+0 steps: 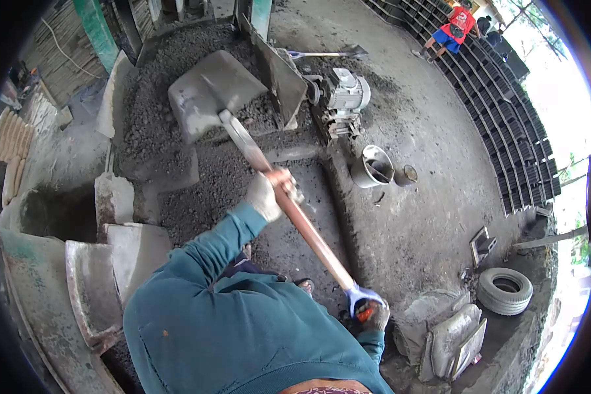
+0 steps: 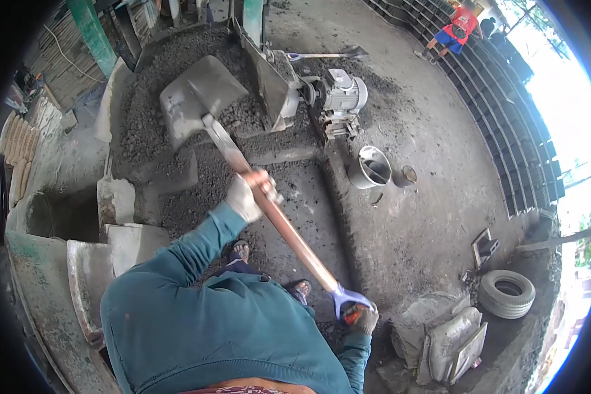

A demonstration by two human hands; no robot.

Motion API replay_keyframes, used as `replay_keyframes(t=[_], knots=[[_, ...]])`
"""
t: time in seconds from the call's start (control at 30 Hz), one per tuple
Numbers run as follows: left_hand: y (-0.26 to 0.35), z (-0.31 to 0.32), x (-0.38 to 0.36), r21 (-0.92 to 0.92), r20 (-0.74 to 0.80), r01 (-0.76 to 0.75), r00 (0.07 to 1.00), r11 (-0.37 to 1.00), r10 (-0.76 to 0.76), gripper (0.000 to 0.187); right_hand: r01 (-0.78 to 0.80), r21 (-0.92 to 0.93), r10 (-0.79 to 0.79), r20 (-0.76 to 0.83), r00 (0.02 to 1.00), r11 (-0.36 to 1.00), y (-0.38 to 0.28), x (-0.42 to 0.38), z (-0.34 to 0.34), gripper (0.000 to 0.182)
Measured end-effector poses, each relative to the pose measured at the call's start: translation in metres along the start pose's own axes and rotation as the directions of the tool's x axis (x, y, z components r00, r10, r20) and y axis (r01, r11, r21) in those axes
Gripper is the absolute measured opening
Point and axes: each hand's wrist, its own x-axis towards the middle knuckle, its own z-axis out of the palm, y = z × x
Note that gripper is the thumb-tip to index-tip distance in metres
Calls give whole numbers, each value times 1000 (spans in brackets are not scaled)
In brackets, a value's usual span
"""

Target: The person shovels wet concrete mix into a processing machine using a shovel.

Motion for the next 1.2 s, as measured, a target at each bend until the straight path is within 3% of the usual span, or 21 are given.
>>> replay_keyframes(t=[0.07, 0.1, 0.17, 0.2, 0.23, 0.27, 0.37, 0.47, 0.8, 1.03, 1.13, 1.17, 1.2], knots=[[-63, -1, -16, -4, -61, 89, 994, 996, -89, 17, -35, -9, 33, -133, 991, 999, 42, 6, -77, 16], [-93, -4, -23, -32, -25, 149, 988, 988, -149, 14, 48, -187, -47, 11, 999, 981, 45, -2, -100, 19], [-147, -16, -40, -83, 31, 272, 962, 959, -271, 12, 189, -516, -146, 124, 981, 835, 51, -32, -142, 18], [-170, -22, -47, -108, 60, 331, 944, 937, -326, 13, 125, -509, -116, 50, 992, 852, 53, -48, -170, 21], [-187, -25, -53, -102, -6, 391, 919, 915, -394, 13, 61, -494, -84, -25, 996, 868, 57, -62, -200, 32], [-197, -25, -55, -115, -35, 485, 870, 867, -491, 13, -10, -433, -42, -111, 993, 901, 49, -69, -212, 32], [-191, -14, -63, -200, -76, 419, 894, 885, -441, 13, -137, -239, 60, -303, 951, 961, 26, -62, -220, 30], [-161, -10, -52, -230, -80, 328, 932, 916, -354, 13, -135, -163, 60, -398, 915, 977, 5, -73, -212, 28], [-104, -4, -39, -141, 139, 509, 859, 849, -492, 8, -55, -62, 10, -574, 818, 997, -25, -125, -129, 22], [-95, -6, -25, -82, 118, 637, 770, 767, -627, 8, 11, -25, -24, -625, 780, 1000, -37, -137, -71, 18], [-59, -6, -14, -74, 88, 636, 771, 768, -630, 11, 39, -13, -39, -611, 791, 999, -40, -131, -44, 17], [-58, -22, -2, -90, 77, 563, 826, 822, -558, 13, 53, -10, -48, -596, 802, 999, -38, -126, -32, 17], [-32, -17, 10, -140, -7, 582, 808, 801, -589, 13, 68, 1, -54, -583, 811, 998, -37, -119, -21, 16]])
